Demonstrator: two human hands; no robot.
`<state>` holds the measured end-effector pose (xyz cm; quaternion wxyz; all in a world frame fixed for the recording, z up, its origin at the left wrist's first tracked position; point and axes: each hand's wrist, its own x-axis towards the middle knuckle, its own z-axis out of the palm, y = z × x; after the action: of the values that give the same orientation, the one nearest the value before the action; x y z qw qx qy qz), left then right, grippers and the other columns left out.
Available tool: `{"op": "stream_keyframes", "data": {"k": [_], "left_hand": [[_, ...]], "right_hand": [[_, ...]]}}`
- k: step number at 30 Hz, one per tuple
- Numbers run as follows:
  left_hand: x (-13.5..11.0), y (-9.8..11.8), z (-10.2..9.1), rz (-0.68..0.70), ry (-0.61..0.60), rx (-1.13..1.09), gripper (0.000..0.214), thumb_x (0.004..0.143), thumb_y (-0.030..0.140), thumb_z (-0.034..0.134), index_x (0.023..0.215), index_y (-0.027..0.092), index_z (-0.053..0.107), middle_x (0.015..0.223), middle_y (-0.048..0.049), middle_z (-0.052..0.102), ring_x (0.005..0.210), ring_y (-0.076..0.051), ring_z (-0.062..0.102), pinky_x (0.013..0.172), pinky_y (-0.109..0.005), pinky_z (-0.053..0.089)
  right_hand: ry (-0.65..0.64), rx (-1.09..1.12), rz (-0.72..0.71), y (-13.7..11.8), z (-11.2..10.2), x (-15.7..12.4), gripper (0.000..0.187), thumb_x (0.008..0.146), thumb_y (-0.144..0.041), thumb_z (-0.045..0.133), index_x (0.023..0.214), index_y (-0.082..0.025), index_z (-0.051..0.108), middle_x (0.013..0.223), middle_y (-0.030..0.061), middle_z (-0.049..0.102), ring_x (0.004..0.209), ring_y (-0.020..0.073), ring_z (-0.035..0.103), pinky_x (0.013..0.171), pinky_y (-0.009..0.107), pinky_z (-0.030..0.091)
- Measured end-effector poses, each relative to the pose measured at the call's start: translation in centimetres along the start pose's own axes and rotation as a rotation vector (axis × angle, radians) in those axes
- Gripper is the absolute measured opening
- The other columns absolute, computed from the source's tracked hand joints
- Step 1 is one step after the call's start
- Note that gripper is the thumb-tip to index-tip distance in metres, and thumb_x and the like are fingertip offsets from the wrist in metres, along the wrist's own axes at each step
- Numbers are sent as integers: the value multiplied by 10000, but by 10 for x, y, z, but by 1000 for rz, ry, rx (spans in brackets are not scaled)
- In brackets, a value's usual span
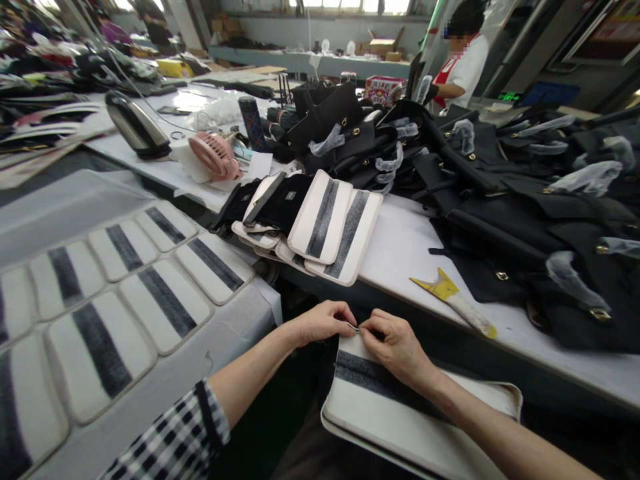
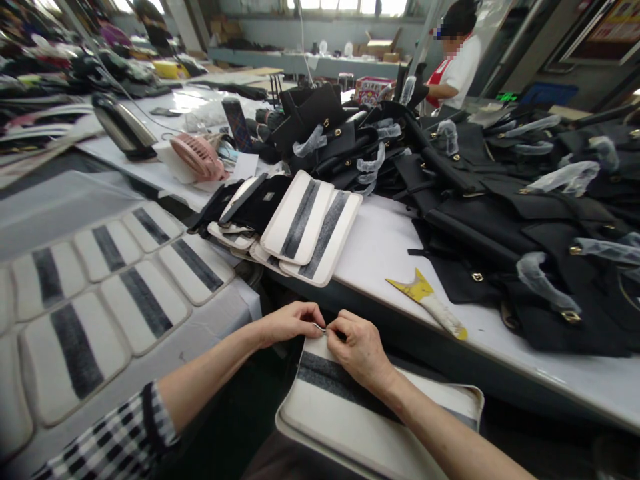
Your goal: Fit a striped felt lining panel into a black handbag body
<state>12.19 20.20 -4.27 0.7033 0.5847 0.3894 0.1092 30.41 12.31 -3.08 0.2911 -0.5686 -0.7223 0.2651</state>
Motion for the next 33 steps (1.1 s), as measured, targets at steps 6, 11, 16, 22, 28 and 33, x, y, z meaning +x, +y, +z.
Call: {"op": "stream_keyframes", "data": {"k": [6,11,16,22,28,33], "left_hand": [[0,-1,3,6,18,-15,186,615,220,679,782,147,640,719,17,595,679,-120,500,625,-245,359],[0,2,7,-13,49,2,163,597,177,631,758,154,630,701,23,583,664,-119,485,603,-240,348],[0,5,11,-41,80,13,166,565,159,604,729,153,626,664,25,562,658,-124,469,581,-237,333],[-2,4,8,-56,73,7,171,595,199,625,760,158,644,667,26,573,665,-125,481,631,-244,363],[-3,1,10,-24,87,-2,178,625,244,661,777,153,645,710,15,596,705,-130,507,650,-243,367],[-2,2,15,-14,125,44,126,594,177,624,718,157,614,644,30,559,638,-120,478,571,-233,333]], "right_hand": [[0,33,13,-1,-2,2,231,847,-175,510,680,-175,669,654,8,525,581,113,488,548,259,334],[-7,46,25,1,-2,1,225,854,-188,522,696,-178,682,653,6,524,581,115,485,551,262,334],[-14,63,33,1,-2,0,217,848,-172,529,704,-170,693,652,2,521,584,113,492,558,262,334],[-4,77,38,3,-3,1,219,847,-168,533,704,-172,698,663,4,539,593,113,502,563,260,342],[11,99,46,4,-2,0,206,840,-178,546,697,-180,695,654,-1,534,584,113,498,559,261,347],[16,145,76,3,-2,0,207,837,-207,553,680,-180,685,662,2,532,605,120,504,575,263,359]]}}
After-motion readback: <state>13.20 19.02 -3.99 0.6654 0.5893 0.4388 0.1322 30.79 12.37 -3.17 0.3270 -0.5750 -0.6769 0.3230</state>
